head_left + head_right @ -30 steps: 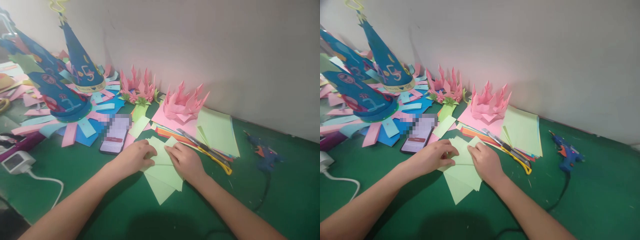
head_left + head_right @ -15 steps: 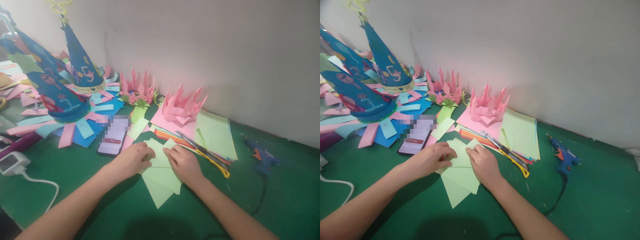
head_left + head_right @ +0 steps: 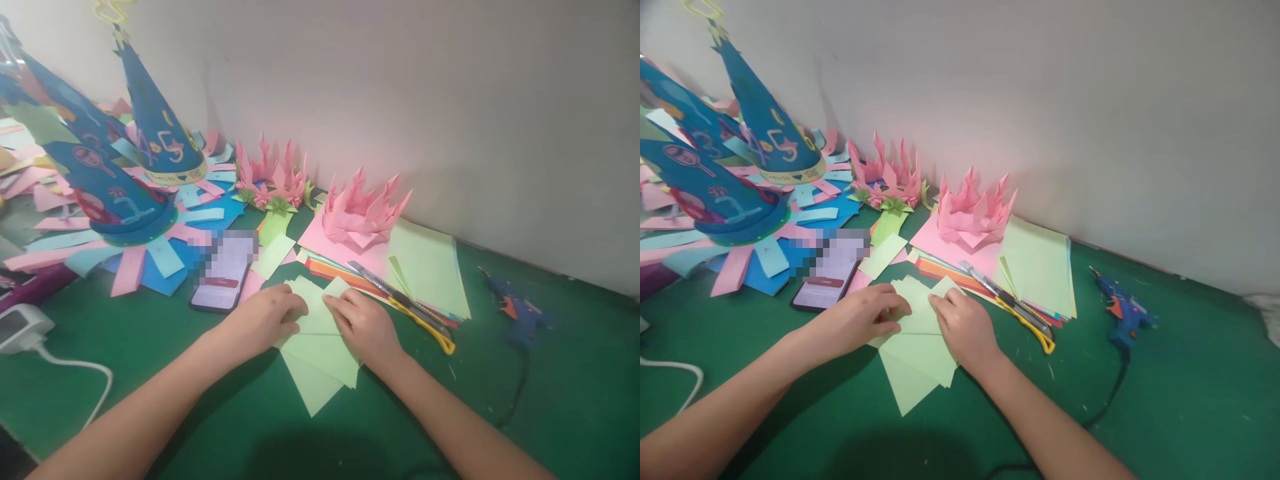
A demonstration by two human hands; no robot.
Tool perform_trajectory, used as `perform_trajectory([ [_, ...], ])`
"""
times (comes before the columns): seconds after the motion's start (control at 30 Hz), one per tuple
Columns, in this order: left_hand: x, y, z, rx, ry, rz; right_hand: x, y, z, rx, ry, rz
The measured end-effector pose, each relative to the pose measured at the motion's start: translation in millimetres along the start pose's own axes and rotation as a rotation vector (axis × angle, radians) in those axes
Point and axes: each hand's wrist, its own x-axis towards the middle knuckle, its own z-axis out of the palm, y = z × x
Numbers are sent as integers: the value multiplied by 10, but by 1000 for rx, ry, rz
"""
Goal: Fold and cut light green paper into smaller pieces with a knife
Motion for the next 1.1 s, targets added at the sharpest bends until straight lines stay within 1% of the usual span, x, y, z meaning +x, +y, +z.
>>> perform_trajectory([
  [0.13, -16, -8, 0, 9, -14, 20, -11, -9, 2, -18, -11, 2],
  [0.23, -33, -18, -33, 15, -32, 51, -3, -26, -12, -58, -10, -4],
  [0.37, -64, -17, -100, 5, -88, 45, 20, -37, -24, -125, 32, -59],
  [0.5, -81, -18, -131, 3, -101, 72, 11, -32, 4, -152, 2, -117],
  [0.7, -92, -49, -168, 3, -109, 112, -4, -46, 24, -126, -35, -81],
  [0.83, -77, -101, -185, -17, -145, 182, -3, -41, 17, -100, -37, -77],
  [0.9, -51, -111, -167, -46, -119, 194, -7, -35, 21, -94, -32, -82],
  [1.0, 6, -97, -108, -80, -47, 173, -13, -30, 29, -86, -25, -78],
  [1.1, 56, -76, -42, -56, -4, 163, -14, -33, 28, -79, -25, -76],
])
